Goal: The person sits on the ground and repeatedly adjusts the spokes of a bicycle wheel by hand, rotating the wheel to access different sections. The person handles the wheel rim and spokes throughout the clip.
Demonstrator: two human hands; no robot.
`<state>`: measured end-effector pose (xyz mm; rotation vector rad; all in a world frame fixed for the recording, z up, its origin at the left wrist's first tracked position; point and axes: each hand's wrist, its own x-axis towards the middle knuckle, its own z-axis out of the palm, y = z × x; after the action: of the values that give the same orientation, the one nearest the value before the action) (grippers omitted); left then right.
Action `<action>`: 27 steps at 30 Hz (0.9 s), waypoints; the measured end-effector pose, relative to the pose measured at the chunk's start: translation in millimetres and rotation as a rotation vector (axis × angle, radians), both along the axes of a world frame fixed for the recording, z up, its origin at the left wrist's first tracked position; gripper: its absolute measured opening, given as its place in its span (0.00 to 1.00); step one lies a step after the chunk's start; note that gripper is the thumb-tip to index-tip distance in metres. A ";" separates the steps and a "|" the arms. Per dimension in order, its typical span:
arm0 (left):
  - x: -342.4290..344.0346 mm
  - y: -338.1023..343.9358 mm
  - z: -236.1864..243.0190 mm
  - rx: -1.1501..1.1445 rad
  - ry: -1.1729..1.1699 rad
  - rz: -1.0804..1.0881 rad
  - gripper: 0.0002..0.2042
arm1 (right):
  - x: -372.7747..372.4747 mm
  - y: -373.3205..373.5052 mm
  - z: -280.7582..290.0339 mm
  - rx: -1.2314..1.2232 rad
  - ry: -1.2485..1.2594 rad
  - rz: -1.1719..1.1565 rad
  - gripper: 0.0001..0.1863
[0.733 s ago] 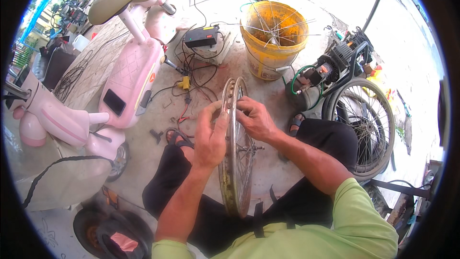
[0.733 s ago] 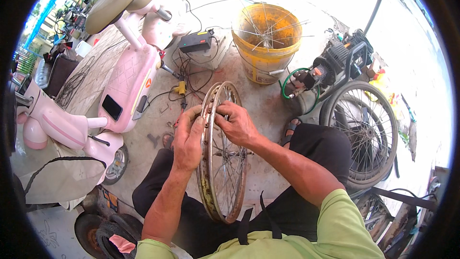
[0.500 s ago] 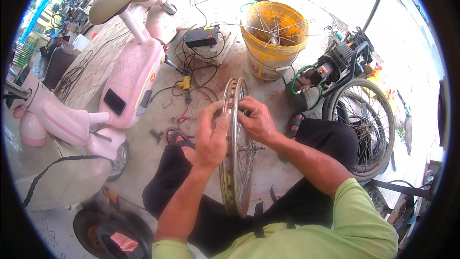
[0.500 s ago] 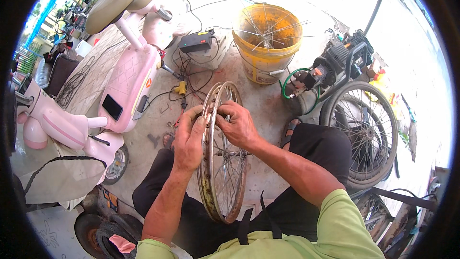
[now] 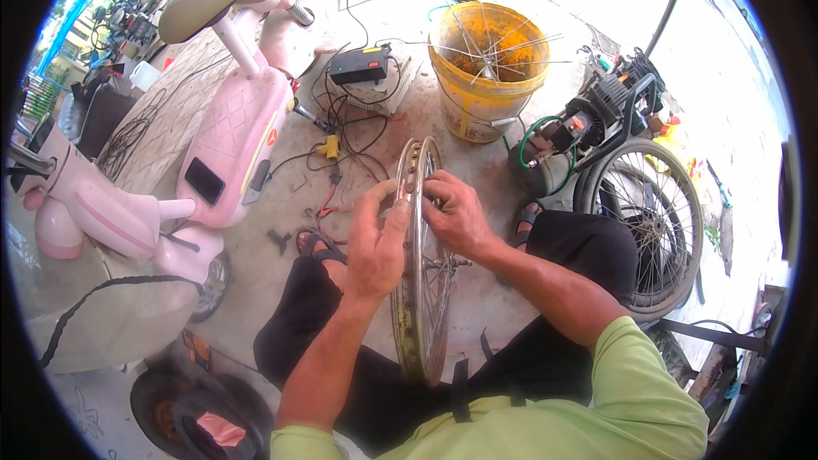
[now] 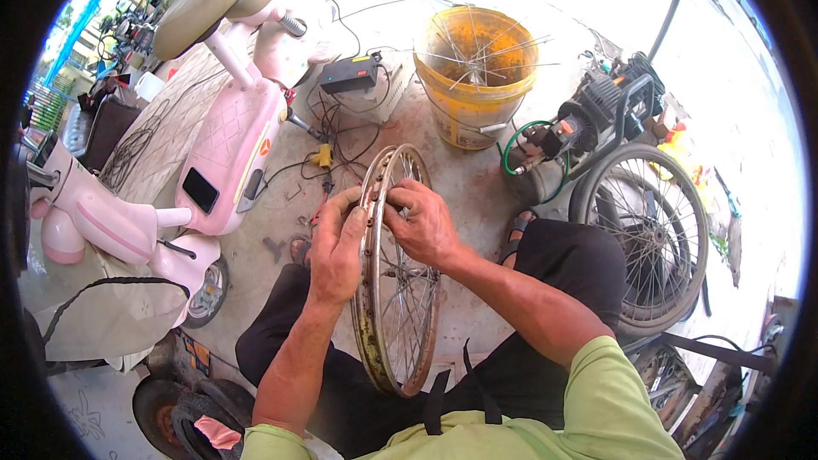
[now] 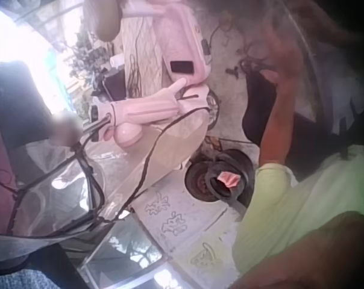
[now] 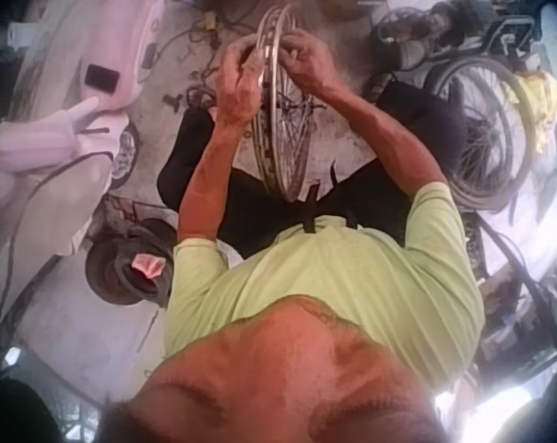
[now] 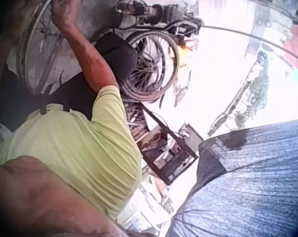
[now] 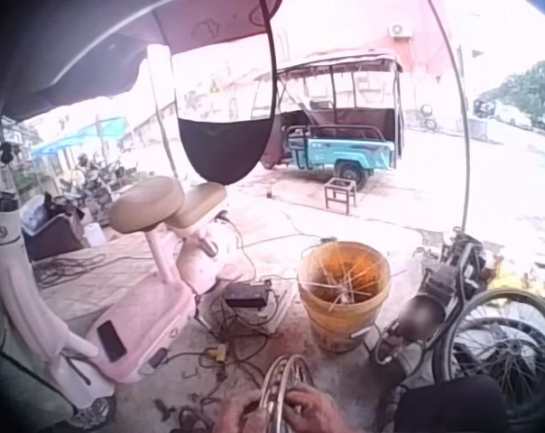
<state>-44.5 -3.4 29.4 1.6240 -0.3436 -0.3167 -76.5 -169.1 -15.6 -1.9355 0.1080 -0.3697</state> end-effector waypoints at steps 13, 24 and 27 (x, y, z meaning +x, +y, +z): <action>1.1 3.6 -3.6 0.060 -0.065 -0.016 0.20 | 5.5 -11.5 -13.2 0.216 0.074 0.198 0.13; -0.4 1.9 -0.9 -0.002 -0.026 -0.011 0.20 | -0.8 -1.5 -2.3 0.068 0.049 0.023 0.11; -0.3 1.3 2.2 0.007 -0.009 -0.003 0.20 | -0.7 -1.3 1.4 0.076 0.074 0.030 0.11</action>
<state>-44.8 -2.1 31.6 1.6325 -0.3524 -0.3131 -77.1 -170.4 -14.2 -1.8734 0.1389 -0.2705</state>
